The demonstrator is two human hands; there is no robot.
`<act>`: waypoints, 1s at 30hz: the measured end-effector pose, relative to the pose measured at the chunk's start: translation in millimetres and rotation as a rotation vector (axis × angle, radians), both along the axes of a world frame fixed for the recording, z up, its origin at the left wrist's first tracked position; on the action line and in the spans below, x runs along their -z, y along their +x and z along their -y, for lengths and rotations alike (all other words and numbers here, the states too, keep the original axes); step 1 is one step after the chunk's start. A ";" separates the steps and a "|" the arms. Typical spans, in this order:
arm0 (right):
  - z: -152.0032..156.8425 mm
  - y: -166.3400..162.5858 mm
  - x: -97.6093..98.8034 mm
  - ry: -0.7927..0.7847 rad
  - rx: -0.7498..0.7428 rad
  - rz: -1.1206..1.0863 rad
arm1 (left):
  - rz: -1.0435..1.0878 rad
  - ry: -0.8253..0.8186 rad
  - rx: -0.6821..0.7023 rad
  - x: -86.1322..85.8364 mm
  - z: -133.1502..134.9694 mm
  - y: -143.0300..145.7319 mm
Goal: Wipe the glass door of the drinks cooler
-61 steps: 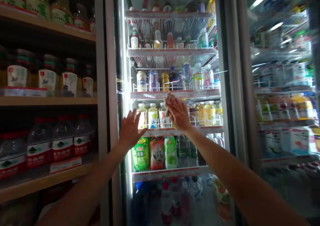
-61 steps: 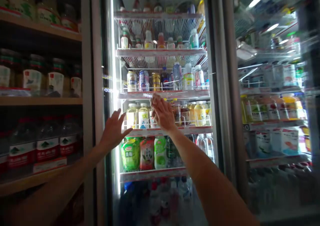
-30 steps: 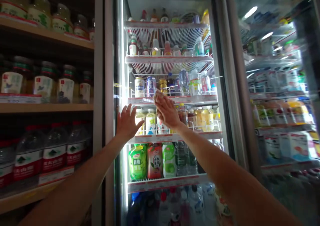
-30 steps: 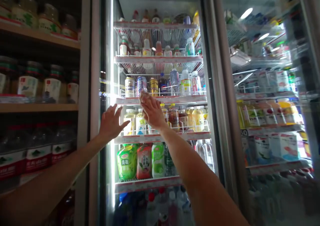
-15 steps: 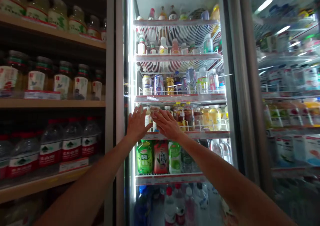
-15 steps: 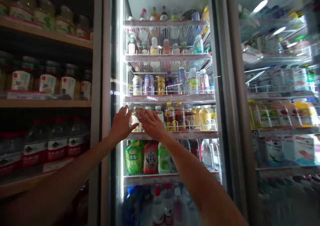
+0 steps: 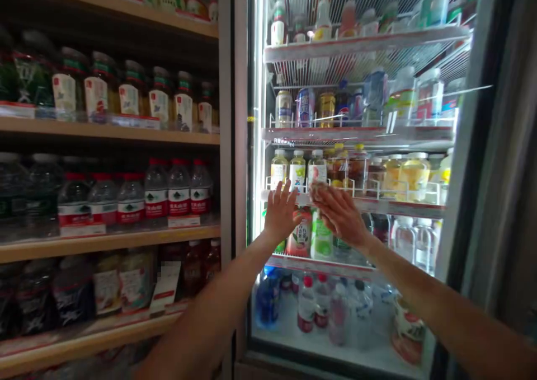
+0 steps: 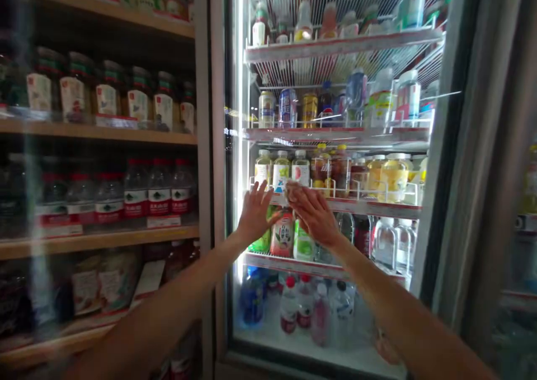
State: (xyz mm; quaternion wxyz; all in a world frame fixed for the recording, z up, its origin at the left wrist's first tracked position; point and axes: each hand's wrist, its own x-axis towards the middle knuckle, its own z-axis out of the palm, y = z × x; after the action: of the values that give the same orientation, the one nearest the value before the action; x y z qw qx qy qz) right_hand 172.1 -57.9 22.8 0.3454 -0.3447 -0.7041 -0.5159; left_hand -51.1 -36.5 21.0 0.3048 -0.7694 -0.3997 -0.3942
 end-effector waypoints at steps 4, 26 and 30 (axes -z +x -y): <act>3.5 47.1 -2.8 0.191 0.088 -0.375 | -0.020 -0.044 -0.007 21.0 4.5 -4.7; 0.9 -38.4 78.3 -0.175 -0.032 -0.085 | 0.042 -0.094 -0.087 55.3 -0.1 -43.0; 4.1 -3.4 59.7 0.010 0.017 -0.315 | 0.056 -0.088 -0.095 61.1 0.4 -51.1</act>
State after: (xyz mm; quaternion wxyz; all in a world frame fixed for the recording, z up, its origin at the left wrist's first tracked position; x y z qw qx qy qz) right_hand 168.7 -62.0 -36.9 0.4489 -0.4255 -0.6357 -0.4618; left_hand -102.3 -37.0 -40.1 0.2777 -0.7508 -0.4612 -0.3827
